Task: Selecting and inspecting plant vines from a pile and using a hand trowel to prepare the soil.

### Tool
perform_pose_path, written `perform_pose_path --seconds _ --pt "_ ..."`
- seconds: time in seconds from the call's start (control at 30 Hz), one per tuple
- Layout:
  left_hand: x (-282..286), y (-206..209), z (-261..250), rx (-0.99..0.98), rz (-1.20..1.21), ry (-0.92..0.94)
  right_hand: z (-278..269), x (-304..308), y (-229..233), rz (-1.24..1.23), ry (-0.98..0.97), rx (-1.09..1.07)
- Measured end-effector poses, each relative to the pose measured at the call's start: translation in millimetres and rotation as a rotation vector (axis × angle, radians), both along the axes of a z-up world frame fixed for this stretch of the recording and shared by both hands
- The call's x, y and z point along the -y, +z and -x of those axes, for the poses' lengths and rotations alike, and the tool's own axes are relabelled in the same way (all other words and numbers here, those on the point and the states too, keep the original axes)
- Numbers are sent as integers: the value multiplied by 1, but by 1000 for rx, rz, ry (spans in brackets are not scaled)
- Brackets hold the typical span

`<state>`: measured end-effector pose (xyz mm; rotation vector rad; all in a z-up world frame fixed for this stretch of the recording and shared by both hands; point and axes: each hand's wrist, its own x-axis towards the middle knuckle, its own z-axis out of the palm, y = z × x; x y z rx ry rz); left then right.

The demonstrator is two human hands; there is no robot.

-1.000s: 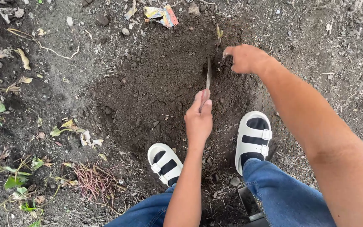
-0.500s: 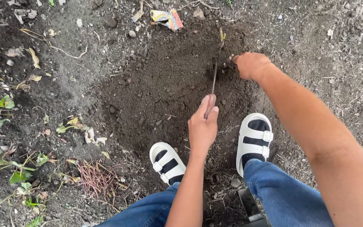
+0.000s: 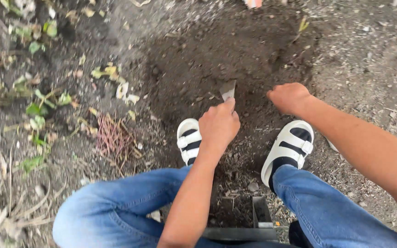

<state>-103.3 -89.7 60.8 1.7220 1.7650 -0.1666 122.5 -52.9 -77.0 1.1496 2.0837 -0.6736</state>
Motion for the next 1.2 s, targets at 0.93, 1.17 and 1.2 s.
perform_pose_path --seconds 0.93,1.17,1.2 --pt "-112 138 157 -246 -180 -222 182 -84 242 -957 487 -53" --pt "-8 179 279 -74 -376 219 362 -30 309 -916 510 -275" --pt "4 169 289 -33 -425 356 389 -16 313 -721 385 -289"
